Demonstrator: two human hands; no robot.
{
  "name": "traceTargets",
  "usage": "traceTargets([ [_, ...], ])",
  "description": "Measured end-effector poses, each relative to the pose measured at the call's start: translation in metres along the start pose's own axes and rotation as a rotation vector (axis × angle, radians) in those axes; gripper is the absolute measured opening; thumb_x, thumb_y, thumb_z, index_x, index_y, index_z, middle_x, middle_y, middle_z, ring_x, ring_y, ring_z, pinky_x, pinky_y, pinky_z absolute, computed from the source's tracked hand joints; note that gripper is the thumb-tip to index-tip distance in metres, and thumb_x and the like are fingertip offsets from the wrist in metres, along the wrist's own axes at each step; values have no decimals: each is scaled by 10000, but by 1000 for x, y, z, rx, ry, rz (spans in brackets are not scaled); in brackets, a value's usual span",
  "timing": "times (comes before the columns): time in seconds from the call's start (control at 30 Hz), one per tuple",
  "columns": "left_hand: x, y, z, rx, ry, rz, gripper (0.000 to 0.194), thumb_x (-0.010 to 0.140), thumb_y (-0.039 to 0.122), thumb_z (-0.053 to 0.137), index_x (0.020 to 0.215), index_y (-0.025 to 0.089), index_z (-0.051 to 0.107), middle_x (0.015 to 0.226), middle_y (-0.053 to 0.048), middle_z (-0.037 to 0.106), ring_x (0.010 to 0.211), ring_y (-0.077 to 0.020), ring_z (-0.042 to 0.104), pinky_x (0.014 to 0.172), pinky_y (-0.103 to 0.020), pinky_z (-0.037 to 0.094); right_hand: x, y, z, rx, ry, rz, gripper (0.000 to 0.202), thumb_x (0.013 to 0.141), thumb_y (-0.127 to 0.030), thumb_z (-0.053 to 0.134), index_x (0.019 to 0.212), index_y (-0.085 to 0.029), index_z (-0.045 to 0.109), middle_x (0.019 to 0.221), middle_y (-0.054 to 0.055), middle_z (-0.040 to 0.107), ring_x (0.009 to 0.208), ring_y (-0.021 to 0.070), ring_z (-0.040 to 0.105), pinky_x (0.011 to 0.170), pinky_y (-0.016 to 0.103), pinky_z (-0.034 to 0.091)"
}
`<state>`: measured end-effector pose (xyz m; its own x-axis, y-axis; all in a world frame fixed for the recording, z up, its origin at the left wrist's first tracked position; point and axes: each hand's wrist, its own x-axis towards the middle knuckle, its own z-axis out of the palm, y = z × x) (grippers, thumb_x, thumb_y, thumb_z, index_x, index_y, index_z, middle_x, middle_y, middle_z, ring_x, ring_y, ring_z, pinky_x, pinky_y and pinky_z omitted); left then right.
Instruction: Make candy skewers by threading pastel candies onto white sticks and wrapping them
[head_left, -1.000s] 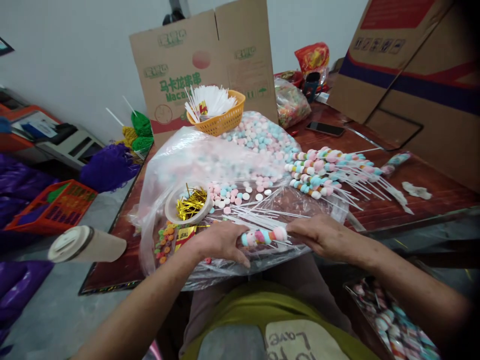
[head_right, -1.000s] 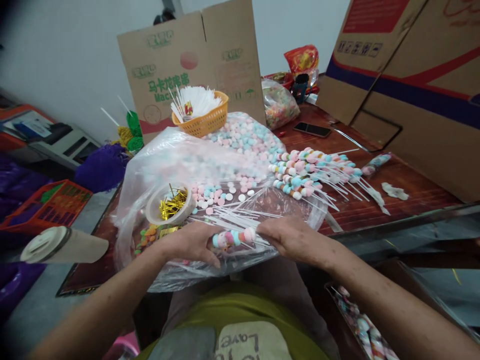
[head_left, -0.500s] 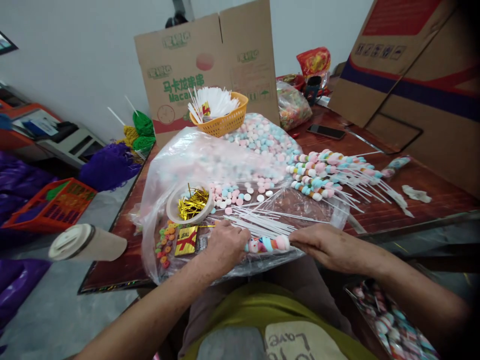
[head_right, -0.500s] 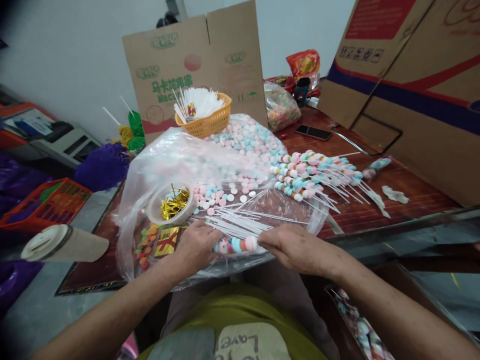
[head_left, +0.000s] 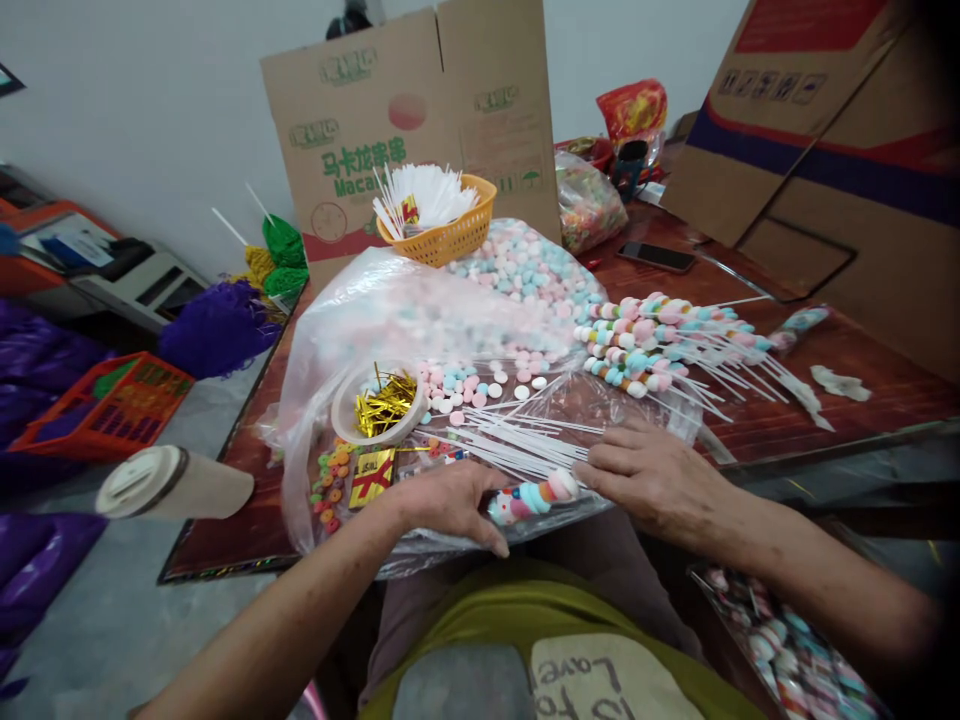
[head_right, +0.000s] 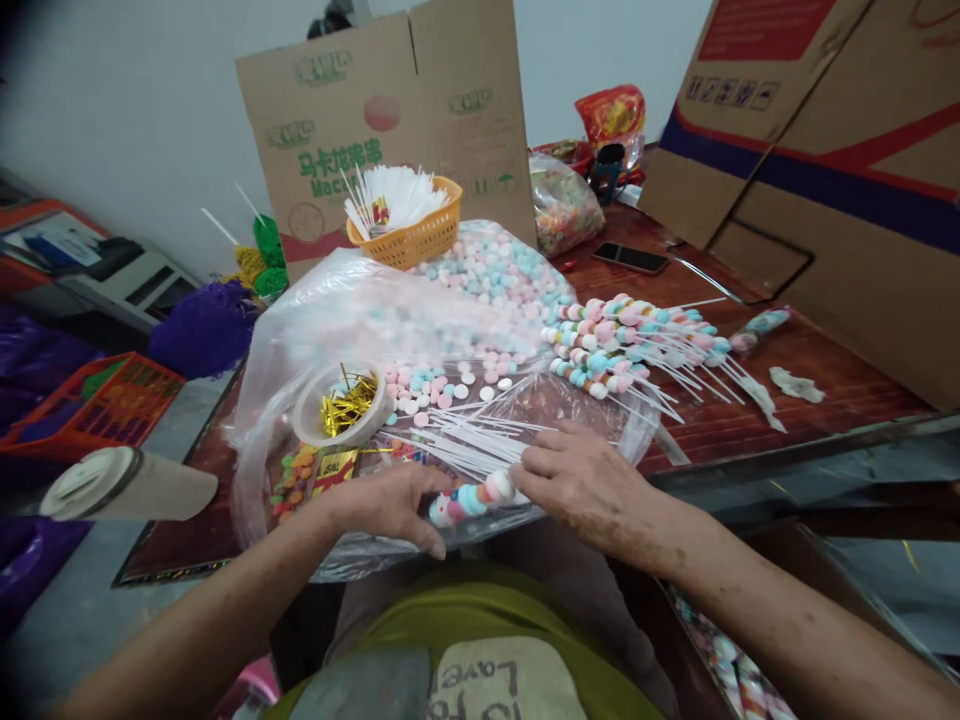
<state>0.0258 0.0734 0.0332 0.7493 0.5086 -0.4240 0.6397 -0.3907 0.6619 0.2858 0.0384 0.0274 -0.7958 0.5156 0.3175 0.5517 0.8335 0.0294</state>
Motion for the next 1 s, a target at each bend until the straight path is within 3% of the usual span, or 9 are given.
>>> traceTargets([
  [0.13,4,-2,3,-220,-60,69,373,604,379,736,881,168,602,773,40,580,711,-125,508,620,-187,385,-2,1,-2,-80,128,-31,183,886,-127,397,959,-155,563,740,40,591,658,154,405,613,323,264],
  [0.27,4,-5,4,-340,-121,84,236,658,311,689,797,158,575,700,48,531,667,-107,479,632,-193,390,-6,-1,-12,-88,155,-85,179,906,-137,384,989,-158,541,814,46,617,738,159,450,664,337,302],
  [0.37,2,-6,5,-428,-136,53,228,679,292,661,839,158,570,734,39,551,682,-111,492,650,-203,405,-7,-6,-17,-79,149,-104,192,917,-135,358,973,-161,540,802,39,614,758,158,463,683,340,313],
  [0.53,5,4,7,-156,-108,-6,367,619,349,710,915,166,594,800,27,599,747,-143,526,658,-204,406,-4,-13,-7,-69,111,-73,157,898,-161,408,917,-164,564,699,19,572,646,138,437,615,315,278],
  [0.63,10,12,8,-2,-72,-61,348,641,385,690,904,177,599,788,27,611,740,-148,541,628,-197,398,2,-18,0,8,-11,-28,126,833,-133,469,888,-161,579,666,19,564,607,146,454,555,300,238],
  [0.8,25,14,23,242,109,-204,324,678,421,634,907,193,607,878,-30,657,808,-212,588,660,-251,419,19,-24,8,130,-335,197,179,713,-94,513,843,-189,594,706,16,610,549,139,511,479,289,147],
  [0.93,38,17,45,200,116,-232,411,680,441,640,1016,214,569,974,-41,667,893,-236,607,696,-267,436,28,-28,27,220,-428,206,175,722,-107,499,839,-195,596,778,20,642,625,156,576,487,280,189],
  [1.0,39,20,48,145,143,-219,485,693,468,627,1088,207,524,999,-50,662,913,-241,610,705,-275,445,27,-28,38,246,-438,196,194,723,-105,491,868,-184,593,827,35,650,651,165,587,498,274,220],
])
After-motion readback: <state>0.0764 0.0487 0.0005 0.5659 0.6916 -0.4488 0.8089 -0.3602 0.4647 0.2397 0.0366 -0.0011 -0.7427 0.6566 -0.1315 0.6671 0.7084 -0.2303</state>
